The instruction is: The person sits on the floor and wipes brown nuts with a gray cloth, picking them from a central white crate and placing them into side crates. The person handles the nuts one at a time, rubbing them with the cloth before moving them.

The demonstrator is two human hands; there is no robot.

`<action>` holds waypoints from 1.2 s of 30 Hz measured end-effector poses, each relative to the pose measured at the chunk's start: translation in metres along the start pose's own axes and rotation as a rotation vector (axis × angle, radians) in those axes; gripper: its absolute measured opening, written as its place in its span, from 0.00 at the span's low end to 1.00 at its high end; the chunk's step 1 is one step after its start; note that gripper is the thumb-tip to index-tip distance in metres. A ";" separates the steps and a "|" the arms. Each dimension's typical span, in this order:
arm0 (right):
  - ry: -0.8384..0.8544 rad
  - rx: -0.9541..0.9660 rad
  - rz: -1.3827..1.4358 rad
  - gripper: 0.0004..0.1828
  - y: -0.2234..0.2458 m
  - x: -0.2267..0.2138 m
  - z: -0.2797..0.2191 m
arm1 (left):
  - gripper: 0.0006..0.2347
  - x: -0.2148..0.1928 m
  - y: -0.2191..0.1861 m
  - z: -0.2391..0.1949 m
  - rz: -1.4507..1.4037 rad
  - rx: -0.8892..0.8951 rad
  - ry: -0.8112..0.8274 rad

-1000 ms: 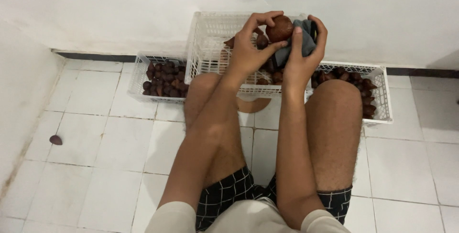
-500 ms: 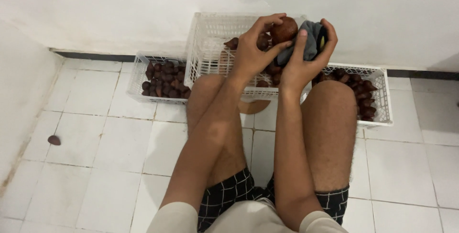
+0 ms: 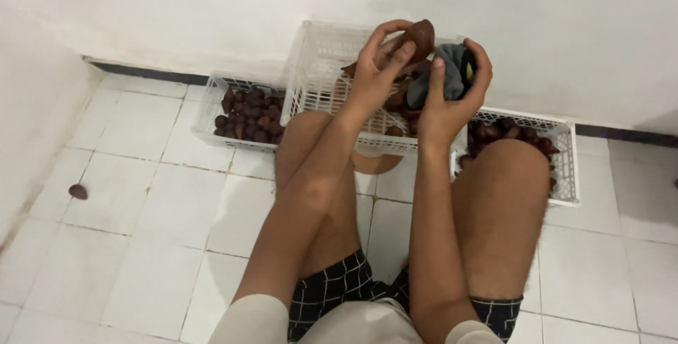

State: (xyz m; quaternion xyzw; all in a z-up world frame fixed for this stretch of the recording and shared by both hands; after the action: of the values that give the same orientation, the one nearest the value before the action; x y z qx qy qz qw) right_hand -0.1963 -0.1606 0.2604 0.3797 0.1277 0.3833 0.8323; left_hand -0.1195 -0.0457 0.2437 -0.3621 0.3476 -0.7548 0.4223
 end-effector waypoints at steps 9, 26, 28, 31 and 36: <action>0.131 -0.050 -0.004 0.17 0.018 0.004 -0.004 | 0.18 -0.018 0.008 0.002 -0.076 -0.211 -0.056; 0.148 -0.282 0.094 0.23 0.076 -0.019 0.011 | 0.16 0.001 -0.031 -0.015 0.144 -0.241 0.272; 0.142 -0.344 0.059 0.20 0.065 -0.016 0.007 | 0.17 0.007 -0.042 -0.016 0.172 -0.143 0.319; 0.153 -0.388 -0.063 0.13 0.048 -0.008 0.004 | 0.20 0.009 -0.045 -0.016 0.285 0.020 0.392; 0.091 0.079 -0.155 0.13 -0.021 -0.020 0.001 | 0.22 0.005 -0.040 -0.017 0.641 0.001 0.395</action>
State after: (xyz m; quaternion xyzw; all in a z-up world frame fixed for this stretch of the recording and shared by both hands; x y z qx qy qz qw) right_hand -0.1978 -0.1851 0.2440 0.3833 0.2096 0.3292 0.8371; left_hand -0.1512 -0.0301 0.2696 -0.0820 0.5177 -0.6398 0.5620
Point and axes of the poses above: each hand's wrist, its own z-axis towards the middle knuckle, its own x-axis out of the palm, y = z × x, the point moved 3 cm from there along z, towards the middle knuckle, and after that the axes turned 1 degree about -x, right-handed, at the moved point
